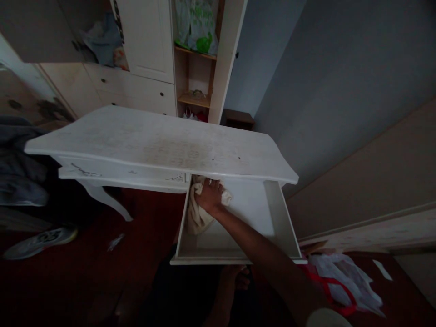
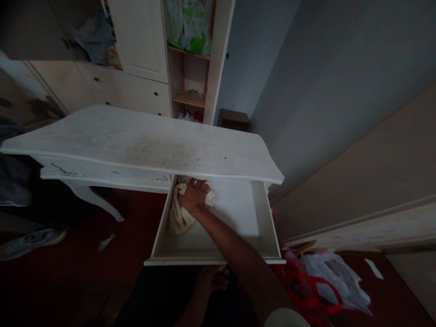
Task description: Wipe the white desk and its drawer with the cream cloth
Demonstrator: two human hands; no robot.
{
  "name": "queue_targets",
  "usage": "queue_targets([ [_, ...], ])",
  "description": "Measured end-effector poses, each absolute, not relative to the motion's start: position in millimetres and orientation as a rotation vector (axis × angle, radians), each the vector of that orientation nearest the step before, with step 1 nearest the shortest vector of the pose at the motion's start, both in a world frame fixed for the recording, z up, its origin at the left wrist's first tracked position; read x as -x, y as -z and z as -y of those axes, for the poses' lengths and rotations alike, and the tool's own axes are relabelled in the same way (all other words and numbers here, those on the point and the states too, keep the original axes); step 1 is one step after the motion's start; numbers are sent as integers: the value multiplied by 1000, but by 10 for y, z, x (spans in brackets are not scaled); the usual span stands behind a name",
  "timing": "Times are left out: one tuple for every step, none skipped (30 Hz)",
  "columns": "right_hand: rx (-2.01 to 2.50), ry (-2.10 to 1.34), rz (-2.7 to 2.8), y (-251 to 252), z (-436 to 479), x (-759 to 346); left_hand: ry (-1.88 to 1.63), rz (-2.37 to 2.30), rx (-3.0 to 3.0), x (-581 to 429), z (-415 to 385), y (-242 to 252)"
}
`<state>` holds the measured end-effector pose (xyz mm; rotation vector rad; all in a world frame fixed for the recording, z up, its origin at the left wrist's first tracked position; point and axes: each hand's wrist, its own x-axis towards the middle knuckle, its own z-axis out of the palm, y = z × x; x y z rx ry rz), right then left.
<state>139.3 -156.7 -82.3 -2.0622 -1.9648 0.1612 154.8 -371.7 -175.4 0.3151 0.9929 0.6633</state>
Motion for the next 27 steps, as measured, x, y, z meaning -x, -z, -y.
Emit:
queue_targets([
  [2006, -145, 2031, 822, 1578, -1420, -670, -988, -318, -1545, 3713, 1748],
  [1934, -130, 2105, 827, 1584, -1445, -678, -985, -319, -1542, 3710, 1741],
  [1854, -122, 2182, 835, 1584, -1466, -678, -985, -317, -1539, 3707, 1734],
  [1780, -123, 2249, 844, 1576, -1483, -671, -987, -313, -1536, 3705, 1727],
  [1720, -129, 2302, 852, 1563, -1497, -659, -988, -311, -1533, 3704, 1719],
  [1680, -140, 2342, 857, 1546, -1511, -654, -985, -313, -1530, 3704, 1712],
  [1652, -156, 2372, 857, 1529, -1525, -651, -985, -316, -1528, 3706, 1705],
  [1630, -173, 2399, 850, 1514, -1540, -656, -985, -320, -1526, 3710, 1696],
  [1603, -189, 2430, 837, 1507, -1556, -672, -985, -325, -1526, 3715, 1687],
  [1575, -199, 2463, 817, 1510, -1572, -691, -985, -329, -1525, 3720, 1676],
  [1549, -200, 2498, 792, 1526, -1584, -701, -989, -332, -1525, 3727, 1663],
  [1529, -192, 2533, 764, 1559, -1590, -702, -994, -335, -1525, 3732, 1649],
  [1518, -180, 2567, 735, 1611, -1587, -706, -997, -338, -1524, 3738, 1635],
  [1518, -170, 2597, 707, 1680, -1574, -713, -1001, -343, -1522, 3743, 1621],
  [1529, -169, 2621, 681, 1765, -1549, -717, -1006, -349, -1520, 3747, 1609],
  [1549, -171, 2635, 658, 1863, -1516, -725, -1007, -354, -1517, 3751, 1600],
  [1572, -175, 2645, 639, 1967, -1476, -740, -1006, -357, -1514, 3754, 1595],
  [1595, -177, 2646, 624, 2072, -1436, -753, -1005, -357, -1511, 3756, 1594],
  [1609, -176, 2650, 611, 2171, -1400, -760, -1006, -354, -1509, 3757, 1595],
  [1612, -182, 2660, 600, 2258, -1375, -762, -1002, -350, -1507, 3757, 1599],
  [1597, -193, 2680, 590, 2328, -1363, -768, -997, -347, -1506, 3756, 1604],
  [1562, -211, 2716, 581, 2381, -1368, -770, -993, -344, -1505, 3754, 1609],
  [1508, -233, 2766, 572, 2416, -1387, -766, -989, -343, -1503, 3751, 1612],
  [1437, -254, 2828, 565, 2435, -1419, -760, -984, -342, -1501, 3747, 1614],
  [1351, -270, 2898, 560, 2440, -1460, -757, -981, -343, -1498, 3744, 1613],
  [1254, -280, 2966, 558, 2435, -1503, -749, -984, -342, -1495, 3741, 1610],
  [1152, -291, 3030, 558, 2422, -1546, -741, -989, -341, -1492, 3740, 1606],
])
